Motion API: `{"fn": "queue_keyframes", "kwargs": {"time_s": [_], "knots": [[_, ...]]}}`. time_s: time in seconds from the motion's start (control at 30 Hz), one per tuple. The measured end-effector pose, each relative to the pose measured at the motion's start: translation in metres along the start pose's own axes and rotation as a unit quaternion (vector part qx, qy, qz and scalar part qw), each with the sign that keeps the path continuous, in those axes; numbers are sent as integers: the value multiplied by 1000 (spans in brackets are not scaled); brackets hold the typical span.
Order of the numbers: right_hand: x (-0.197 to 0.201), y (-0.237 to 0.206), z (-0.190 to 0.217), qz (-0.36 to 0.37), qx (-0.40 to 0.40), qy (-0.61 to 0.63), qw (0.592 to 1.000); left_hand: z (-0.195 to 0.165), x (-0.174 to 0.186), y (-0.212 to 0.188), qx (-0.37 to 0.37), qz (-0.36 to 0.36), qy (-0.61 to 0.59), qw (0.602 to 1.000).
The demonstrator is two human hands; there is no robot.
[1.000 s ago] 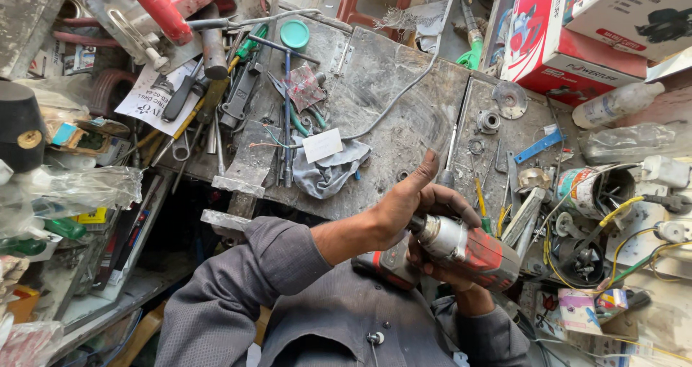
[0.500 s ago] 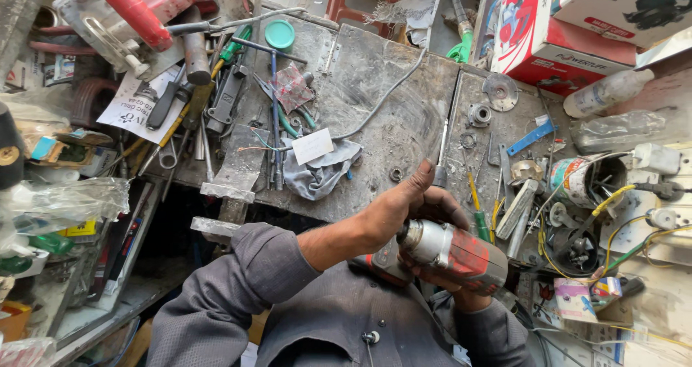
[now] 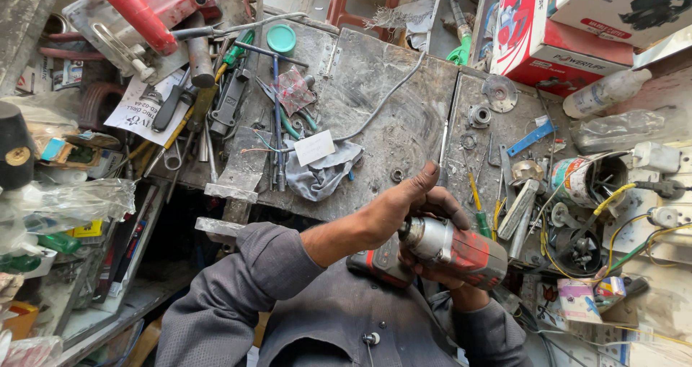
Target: The person works on a cordless impact wrench at a cluttered workbench. They fit and remove a socket on the tool, operate a corded drill, wipe parts with a cloth, and disassemble and handle the tool's chuck and small metal components by hand.
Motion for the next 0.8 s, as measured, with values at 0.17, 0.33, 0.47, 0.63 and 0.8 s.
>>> {"fn": "queue_keyframes", "kwargs": {"time_s": [0.17, 0.33, 0.47, 0.63, 0.8], "knots": [[-3, 3, -6, 6, -74, -24, 997, 3, -1, -4, -21, -12, -20, 999], [5, -4, -8, 10, -26, -67, 997, -1, 1, -4, -6, 25, -51, 998], [14, -10, -21, 24, -76, -44, 996, 0, 0, -5, 6, 16, -23, 1000], [22, -9, -32, 63, -104, -37, 992, -1, -2, -7, -25, 11, -8, 1000], [22, -8, -31, 36, -70, -42, 996, 1, 1, -9, -26, 28, -66, 997]]}}
Point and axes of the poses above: each hand's wrist, its own y-axis towards the middle knuckle, its own x-axis out of the back of the hand, z = x × y, the point moved 5 cm from there along y, towards the middle knuckle
